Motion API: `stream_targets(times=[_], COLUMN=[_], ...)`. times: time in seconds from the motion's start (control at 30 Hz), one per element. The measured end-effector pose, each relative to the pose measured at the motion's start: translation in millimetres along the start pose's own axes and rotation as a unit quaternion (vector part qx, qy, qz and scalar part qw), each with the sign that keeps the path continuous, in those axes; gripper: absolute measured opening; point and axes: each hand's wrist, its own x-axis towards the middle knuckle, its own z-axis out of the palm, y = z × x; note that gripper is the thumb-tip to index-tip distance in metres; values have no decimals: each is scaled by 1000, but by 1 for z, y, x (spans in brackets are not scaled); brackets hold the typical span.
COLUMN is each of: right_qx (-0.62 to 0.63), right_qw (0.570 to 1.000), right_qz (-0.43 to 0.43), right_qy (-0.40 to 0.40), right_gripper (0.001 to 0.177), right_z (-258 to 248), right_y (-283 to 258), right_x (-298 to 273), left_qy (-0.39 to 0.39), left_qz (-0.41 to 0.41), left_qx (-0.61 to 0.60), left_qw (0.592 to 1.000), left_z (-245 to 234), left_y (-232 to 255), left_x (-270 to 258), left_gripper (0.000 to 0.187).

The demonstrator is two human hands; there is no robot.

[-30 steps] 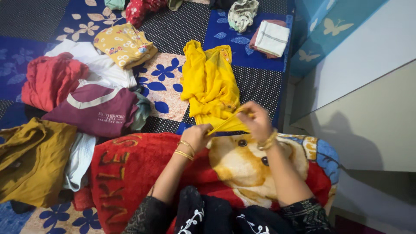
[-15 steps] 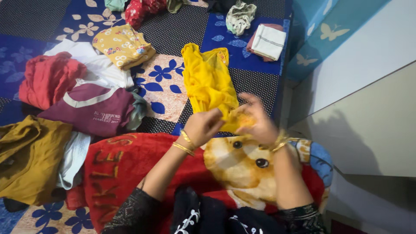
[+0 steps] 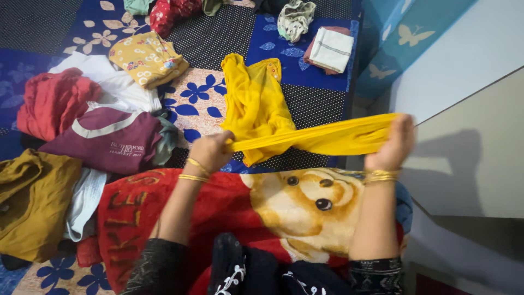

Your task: The person folds a white cloth, a yellow shirt, a green patterned garment, and various other pieces of clothing by hand, placing them in a pile on a bed.

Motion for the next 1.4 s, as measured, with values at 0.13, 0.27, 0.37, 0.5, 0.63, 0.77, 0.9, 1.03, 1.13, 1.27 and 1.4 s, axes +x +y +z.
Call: stream_targets(times=[0.13,0.27,0.37,0.5,0.63,0.77,0.9,1.03,1.13,1.27,1.4], right_qx=[56,-443,-305,-403,-449,-327,-202,-93,24,46,-124], right_qw=[983,858,914,773,774,883,964,995,995,986,989], right_qz=[5,-258,-169,-94,-99,-45,-19,-19,27,76,-46], right_qy=[175,38,-206,-482,-436,-334,-173,16,96,140,60], right_gripper=[27,48,46,71,33,20,22,25,27,24,19], right_z=[-31,11,82,128,107,66,26,-8,-25,-42,-55], right_y=[-4,4,7,6,9,-2,18,13,-3,11,36], right_x=[30,0,-57,-115,-96,-64,-36,10,30,36,39], left_qy=[59,129,61,70,117,143,272,263,296,341,378], left_qz=[-37,-8,3,74,43,-21,-80,-156,-121,-185,-200], left_qx=[40,21,-47,-75,2,74,169,184,197,-115,-300], left_qw=[997,991,997,992,992,987,944,934,927,915,853], left_z=[-29,-37,-22,0,2,-18,-49,-75,-89,-78,-67], left_y=[-18,5,43,86,76,53,24,-25,-75,-129,-167], left_x=[-9,-9,1,14,19,20,18,4,-12,-35,-53], left_gripper=[26,33,40,37,37,22,16,9,8,14,13])
